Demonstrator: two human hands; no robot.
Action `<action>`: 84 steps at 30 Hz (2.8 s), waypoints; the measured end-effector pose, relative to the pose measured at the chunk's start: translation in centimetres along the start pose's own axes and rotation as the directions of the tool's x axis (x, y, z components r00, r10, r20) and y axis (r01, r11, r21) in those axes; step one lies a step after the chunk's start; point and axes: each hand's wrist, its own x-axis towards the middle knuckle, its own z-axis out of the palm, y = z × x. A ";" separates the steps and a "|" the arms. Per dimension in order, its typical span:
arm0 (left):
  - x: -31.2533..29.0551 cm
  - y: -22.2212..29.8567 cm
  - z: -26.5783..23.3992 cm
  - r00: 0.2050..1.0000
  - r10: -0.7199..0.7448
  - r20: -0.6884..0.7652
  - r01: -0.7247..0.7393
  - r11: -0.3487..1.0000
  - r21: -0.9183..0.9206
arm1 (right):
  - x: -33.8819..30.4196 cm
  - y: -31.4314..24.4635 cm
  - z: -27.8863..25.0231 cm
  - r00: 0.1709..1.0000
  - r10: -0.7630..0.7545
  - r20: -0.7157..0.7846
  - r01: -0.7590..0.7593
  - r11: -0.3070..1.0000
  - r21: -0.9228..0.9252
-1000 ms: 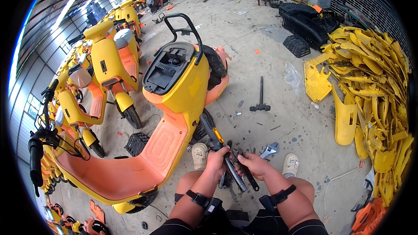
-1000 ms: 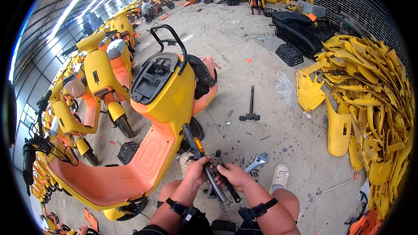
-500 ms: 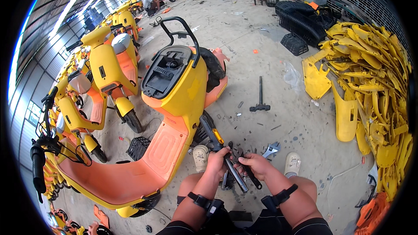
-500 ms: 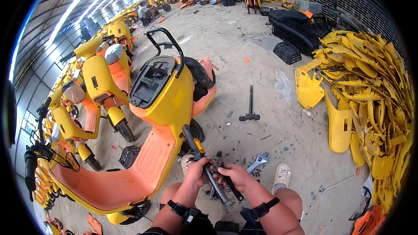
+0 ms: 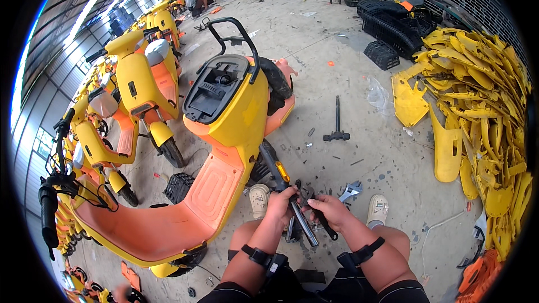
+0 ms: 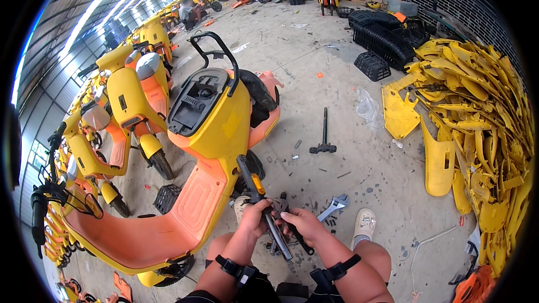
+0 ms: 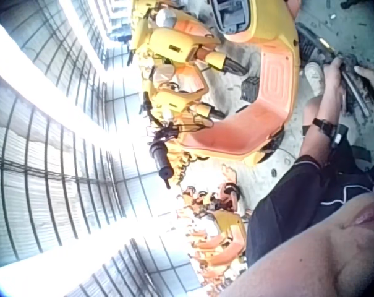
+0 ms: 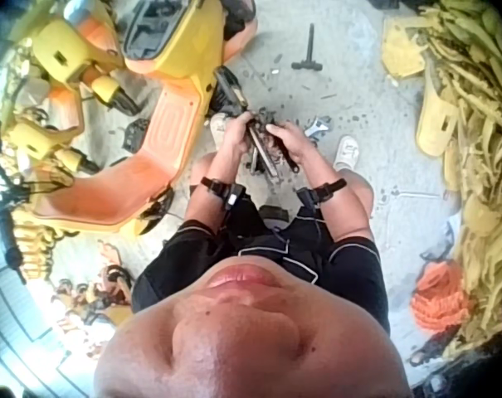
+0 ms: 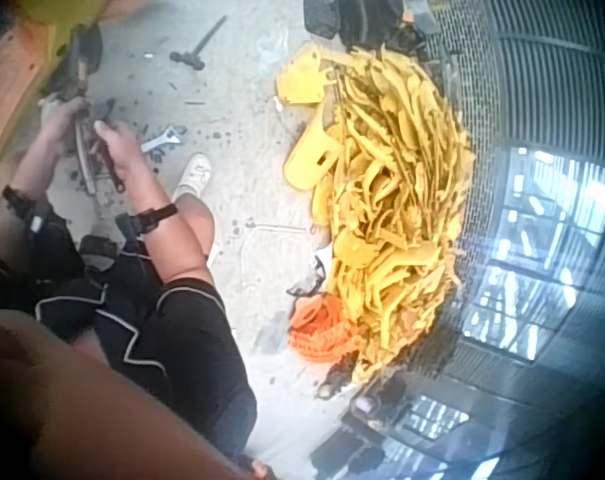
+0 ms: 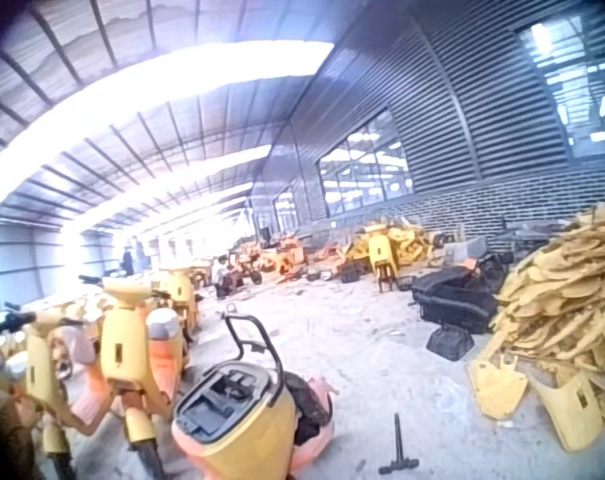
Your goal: The person sits on the floor and assembles a black cylindrical scooter part, using a wrench to tighten a bolt and a hammer to tap the component into place. The person handles the part and tools with both hands while surrounded by yellow scooter bodies.
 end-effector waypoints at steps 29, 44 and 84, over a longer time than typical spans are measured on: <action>-0.2 0.6 0.5 0.999 -0.031 0.019 0.032 0.999 -0.029 | 0.5 0.2 -0.3 0.996 -0.068 0.060 0.070 0.997 -0.035; -0.3 0.8 0.6 0.999 -0.025 -0.039 0.027 0.999 0.041 | 0.7 -0.5 -0.2 0.998 -0.033 0.048 0.036 0.998 -0.047; 0.9 0.8 0.9 0.999 -0.050 -0.012 0.051 0.998 0.046 | 1.4 -0.8 -0.5 0.997 -0.081 0.016 0.083 0.989 -0.126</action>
